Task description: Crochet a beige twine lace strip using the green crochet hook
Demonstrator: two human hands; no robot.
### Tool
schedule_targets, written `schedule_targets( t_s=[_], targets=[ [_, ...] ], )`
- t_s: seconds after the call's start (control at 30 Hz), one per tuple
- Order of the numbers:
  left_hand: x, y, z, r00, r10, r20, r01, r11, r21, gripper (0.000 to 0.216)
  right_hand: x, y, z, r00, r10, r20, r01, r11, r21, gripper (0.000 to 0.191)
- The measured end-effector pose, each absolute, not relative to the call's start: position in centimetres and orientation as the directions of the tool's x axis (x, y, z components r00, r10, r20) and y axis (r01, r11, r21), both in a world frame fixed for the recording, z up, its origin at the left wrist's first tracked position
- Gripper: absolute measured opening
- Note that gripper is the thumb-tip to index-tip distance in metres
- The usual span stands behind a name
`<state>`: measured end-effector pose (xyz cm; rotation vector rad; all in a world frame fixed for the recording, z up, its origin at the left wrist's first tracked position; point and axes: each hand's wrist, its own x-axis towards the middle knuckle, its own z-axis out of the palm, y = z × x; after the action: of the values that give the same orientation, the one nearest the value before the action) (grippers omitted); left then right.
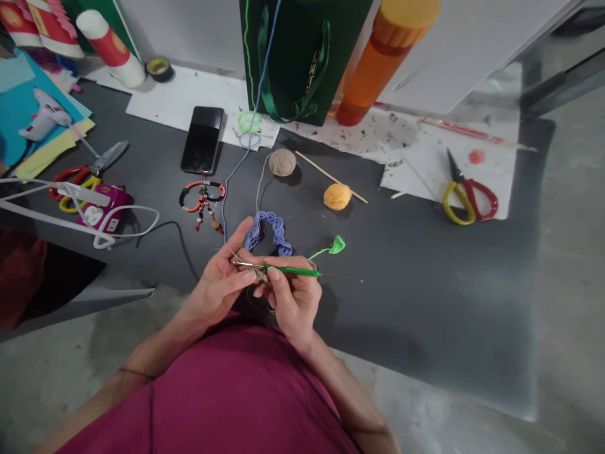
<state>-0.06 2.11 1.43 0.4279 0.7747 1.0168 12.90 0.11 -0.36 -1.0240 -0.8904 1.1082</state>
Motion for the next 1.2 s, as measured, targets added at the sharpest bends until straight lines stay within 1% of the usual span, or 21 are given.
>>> schedule_targets(
  t_s=[0.03,0.07,0.13,0.2,0.23,0.27,0.3,0.33,0.43,0.47,0.5,0.57,0.67,0.73,0.83,0.93,1.07,1.13,1.2],
  targets=[
    [0.0,2.1,1.4,0.262,0.894,-0.364,-0.583,0.447,0.678,0.091,13.0,0.0,-0.5,0.228,0.967,0.111,-0.218,0.162,-0.962,0.005],
    [0.1,2.1,1.4,0.228,0.905,-0.360,-0.575,0.423,0.700,0.091,13.2,0.0,-0.7,0.225,0.959,0.173,-0.156,0.211,-0.965,0.006],
    [0.1,2.2,1.5,0.180,0.911,-0.370,-0.570,0.404,0.716,0.092,13.7,-0.1,-0.9,0.180,0.921,0.345,0.009,0.349,-0.937,0.019],
    [0.0,2.3,1.6,0.180,0.897,-0.404,-0.580,0.428,0.693,0.094,14.1,0.0,-1.0,0.107,0.856,0.506,0.189,0.482,-0.856,0.031],
    [0.0,2.3,1.6,0.194,0.884,-0.425,-0.587,0.452,0.671,0.095,14.2,0.1,-1.1,0.085,0.831,0.549,0.249,0.516,-0.820,0.035],
    [-0.1,2.4,1.7,0.215,0.868,-0.447,-0.595,0.479,0.645,0.096,14.2,0.2,-1.1,0.087,0.821,0.564,0.273,0.525,-0.806,0.035],
    [-0.2,2.4,1.7,0.241,0.852,-0.466,-0.600,0.508,0.618,0.097,14.1,0.3,-1.1,0.113,0.826,0.552,0.256,0.513,-0.820,0.033],
    [-0.3,2.5,1.7,0.269,0.834,-0.482,-0.601,0.536,0.592,0.098,14.0,0.4,-1.1,0.149,0.844,0.516,0.203,0.484,-0.851,0.029],
    [-0.5,2.5,1.7,0.349,0.793,-0.499,-0.593,0.600,0.537,0.100,13.5,0.3,-1.4,0.234,0.907,0.350,-0.020,0.364,-0.931,0.018],
    [-0.5,2.5,1.7,0.367,0.785,-0.500,-0.591,0.611,0.526,0.100,13.4,0.2,-1.6,0.251,0.921,0.299,-0.063,0.323,-0.944,0.015],
    [-0.6,2.6,1.7,0.379,0.779,-0.499,-0.591,0.619,0.517,0.100,13.3,0.1,-1.8,0.269,0.929,0.255,-0.081,0.286,-0.955,0.013],
    [-0.6,2.6,1.7,0.392,0.771,-0.502,-0.595,0.629,0.501,0.100,13.5,-0.2,-2.1,0.307,0.929,0.208,-0.054,0.235,-0.970,0.010],
    [-0.8,2.7,1.6,0.398,0.765,-0.507,-0.601,0.635,0.486,0.098,14.0,-0.6,-2.3,0.336,0.914,0.226,0.053,0.221,-0.974,0.009],
    [-0.9,2.7,1.6,0.403,0.761,-0.509,-0.591,0.641,0.490,0.095,14.3,-0.8,-2.3,0.336,0.911,0.238,0.104,0.215,-0.971,0.008],
    [-1.1,2.8,1.5,0.422,0.744,-0.519,-0.572,0.662,0.484,0.091,14.7,-0.9,-2.2,0.336,0.926,0.173,0.089,0.152,-0.984,0.007],
    [-1.1,2.8,1.5,0.466,0.726,-0.507,-0.584,0.682,0.440,0.083,14.8,-0.7,-2.0,0.313,0.948,0.064,-0.026,0.076,-0.997,0.010],
    [-1.1,2.8,1.5,0.533,0.706,-0.466,-0.585,0.705,0.400,0.069,14.5,0.1,-1.6,0.236,0.972,-0.017,-0.211,0.035,-0.977,0.014],
    [-0.9,2.7,1.6,0.529,0.714,-0.458,-0.570,0.699,0.431,0.066,14.1,0.4,-1.4,0.208,0.977,-0.055,-0.291,0.008,-0.957,0.016],
    [-0.6,2.6,1.6,0.461,0.759,-0.459,-0.566,0.650,0.507,0.067,13.6,0.5,-1.2,0.180,0.980,-0.081,-0.353,-0.012,-0.935,0.018]
  ],
)
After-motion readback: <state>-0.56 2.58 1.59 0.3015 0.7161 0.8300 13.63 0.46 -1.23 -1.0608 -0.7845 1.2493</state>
